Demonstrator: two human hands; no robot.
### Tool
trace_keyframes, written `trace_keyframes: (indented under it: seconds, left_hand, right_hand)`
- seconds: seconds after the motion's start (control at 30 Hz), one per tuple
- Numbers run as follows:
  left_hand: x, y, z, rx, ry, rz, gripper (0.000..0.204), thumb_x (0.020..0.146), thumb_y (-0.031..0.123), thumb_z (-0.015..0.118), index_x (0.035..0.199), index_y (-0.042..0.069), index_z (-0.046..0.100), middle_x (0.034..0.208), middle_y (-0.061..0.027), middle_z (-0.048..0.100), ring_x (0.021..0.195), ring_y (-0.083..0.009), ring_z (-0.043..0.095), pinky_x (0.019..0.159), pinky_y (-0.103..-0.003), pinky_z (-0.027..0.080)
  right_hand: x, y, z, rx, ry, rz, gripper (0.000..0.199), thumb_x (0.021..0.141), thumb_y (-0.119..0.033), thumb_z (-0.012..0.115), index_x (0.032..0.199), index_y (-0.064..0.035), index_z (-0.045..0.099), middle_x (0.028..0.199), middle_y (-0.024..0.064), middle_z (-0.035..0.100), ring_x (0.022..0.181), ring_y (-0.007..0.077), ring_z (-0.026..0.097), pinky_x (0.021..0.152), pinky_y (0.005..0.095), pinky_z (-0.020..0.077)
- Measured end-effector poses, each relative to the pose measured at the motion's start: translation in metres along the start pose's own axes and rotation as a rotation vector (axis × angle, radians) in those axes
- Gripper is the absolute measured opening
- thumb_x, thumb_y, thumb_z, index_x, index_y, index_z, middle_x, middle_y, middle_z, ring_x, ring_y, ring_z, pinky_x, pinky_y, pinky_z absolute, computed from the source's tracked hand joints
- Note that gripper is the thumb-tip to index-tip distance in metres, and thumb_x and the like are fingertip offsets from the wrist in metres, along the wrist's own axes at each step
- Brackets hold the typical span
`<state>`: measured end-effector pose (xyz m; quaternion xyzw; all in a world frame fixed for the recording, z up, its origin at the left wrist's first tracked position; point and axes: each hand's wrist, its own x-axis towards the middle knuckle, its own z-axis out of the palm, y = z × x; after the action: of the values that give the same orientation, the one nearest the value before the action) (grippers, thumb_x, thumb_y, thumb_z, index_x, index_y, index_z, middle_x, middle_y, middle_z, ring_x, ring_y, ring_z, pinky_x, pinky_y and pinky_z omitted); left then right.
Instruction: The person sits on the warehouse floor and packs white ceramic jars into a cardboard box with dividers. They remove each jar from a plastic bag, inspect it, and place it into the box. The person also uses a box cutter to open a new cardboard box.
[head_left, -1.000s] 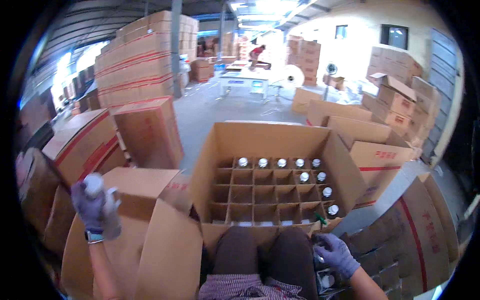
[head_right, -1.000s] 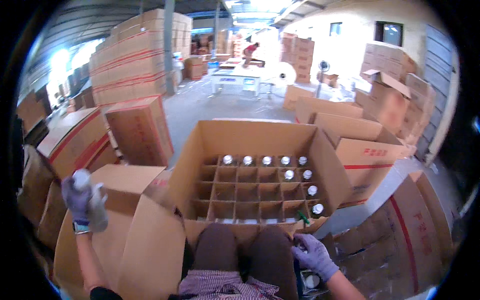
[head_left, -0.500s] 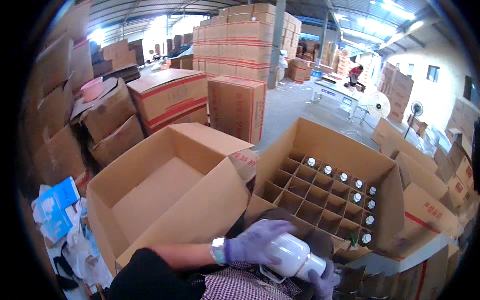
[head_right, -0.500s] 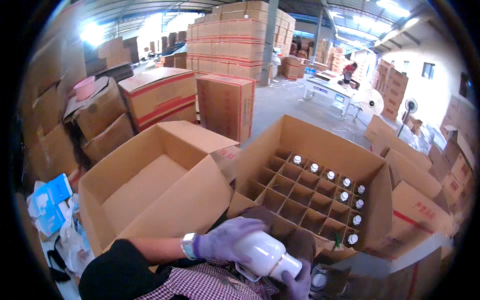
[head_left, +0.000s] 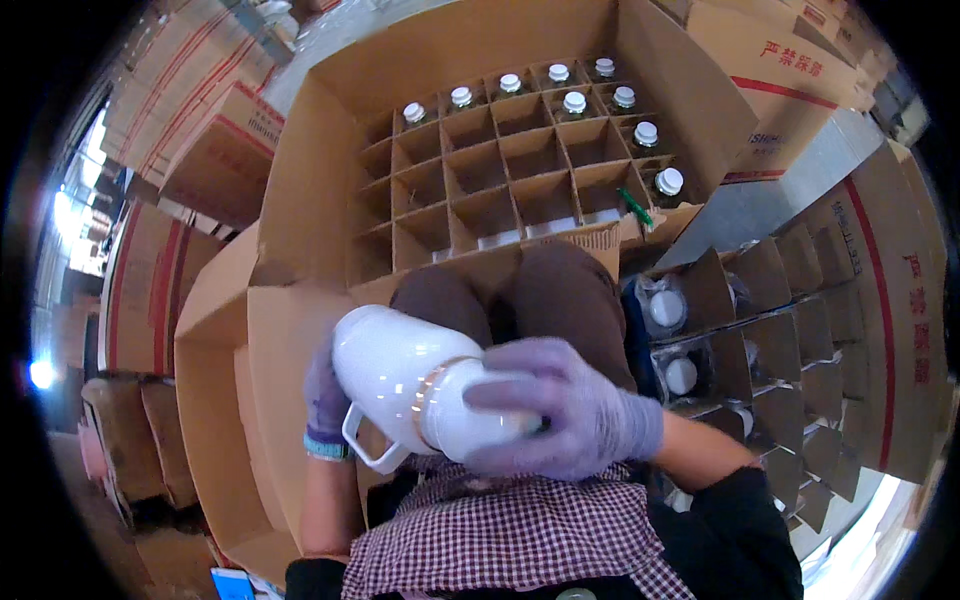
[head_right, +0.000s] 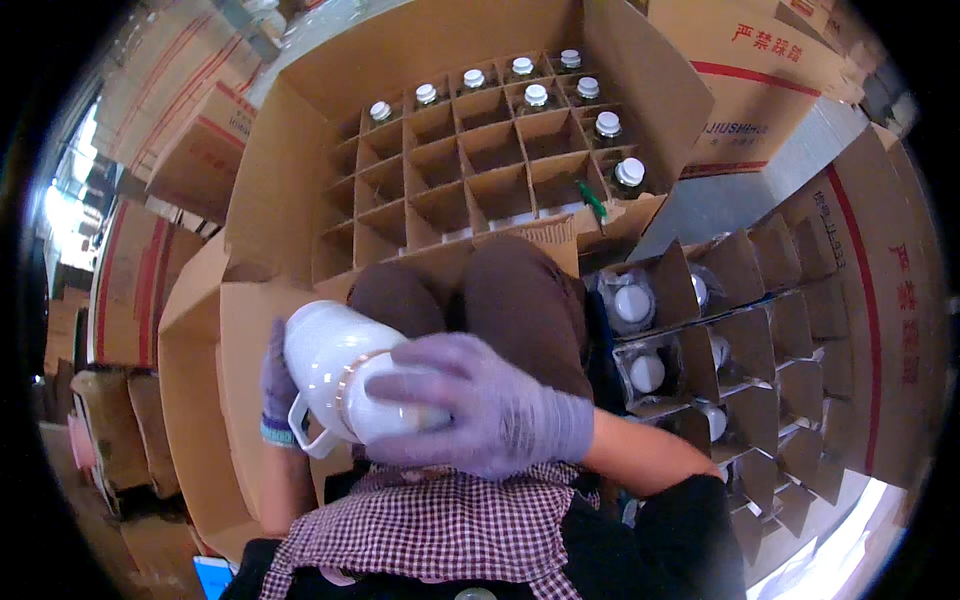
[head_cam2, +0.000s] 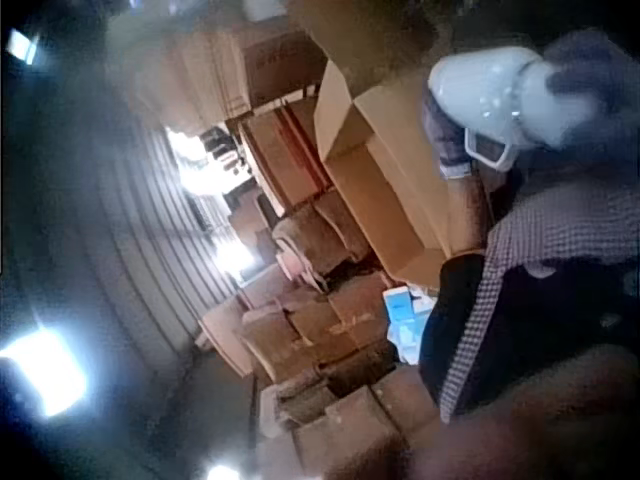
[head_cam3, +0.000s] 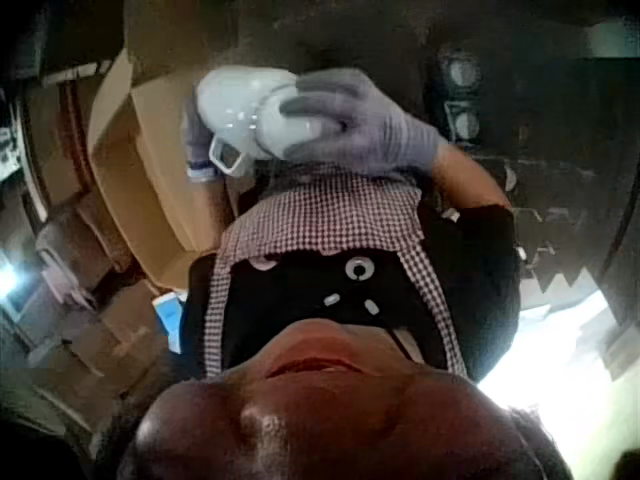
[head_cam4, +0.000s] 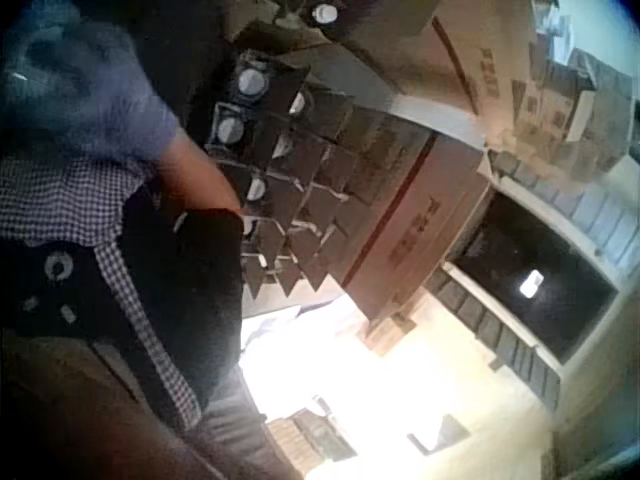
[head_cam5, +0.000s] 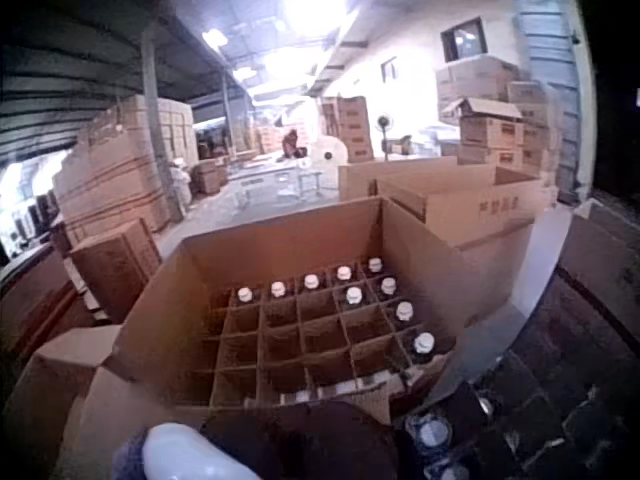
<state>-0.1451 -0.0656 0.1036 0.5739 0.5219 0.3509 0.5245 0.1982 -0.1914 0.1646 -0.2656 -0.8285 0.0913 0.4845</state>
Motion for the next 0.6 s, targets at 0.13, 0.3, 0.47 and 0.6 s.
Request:
trace_keyframes:
  seconds: [0.13,0.3,0.47,0.6]
  left_hand:
    - [-0.002,0.042,0.022,-0.389,0.303,0.017,0.063,0.107,0.052,0.033,0.132,-0.002,0.055,0.12,-0.0178,0.065,0.104,-0.0242,0.066,0.09,-0.036,0.055]
    - [0.0,0.046,0.023,-0.161,0.559,0.169,0.063,0.107,0.054,0.031,0.125,-0.002,0.055,0.117,-0.0158,0.061,0.107,-0.0219,0.06,0.093,-0.037,0.049]
    - [-0.008,0.055,0.044,0.038,0.766,0.382,0.062,0.107,0.052,0.029,0.118,-0.003,0.053,0.11,-0.0137,0.058,0.101,-0.0223,0.057,0.091,-0.037,0.047]
    - [-0.013,0.053,0.052,0.215,0.63,0.631,0.061,0.107,0.051,0.03,0.119,-0.003,0.054,0.11,-0.0141,0.06,0.101,-0.0231,0.058,0.091,-0.037,0.047]
  right_hand:
    - [0.026,0.102,-0.031,-0.504,0.11,0.493,0.07,0.064,-0.016,0.071,0.132,-0.0193,0.057,0.133,0.0143,0.051,0.122,0.0396,0.049,0.104,0.0507,0.0402]
    - [-0.016,0.256,-0.029,-0.929,-0.093,0.798,0.071,0.077,-0.021,0.072,0.143,-0.0157,0.048,0.141,0.0174,0.044,0.127,0.0403,0.045,0.105,0.0531,0.0387]
    - [0.036,0.146,0.012,0.211,0.111,0.774,0.077,0.086,-0.043,0.073,0.145,-0.0029,0.042,0.131,0.0216,0.053,0.121,0.0335,0.056,0.107,0.045,0.0444]
    - [0.021,0.112,0.021,0.726,-0.181,1.145,0.061,0.094,-0.04,0.065,0.142,-0.0058,0.046,0.128,0.0187,0.054,0.113,0.0296,0.06,0.097,0.0441,0.0506]
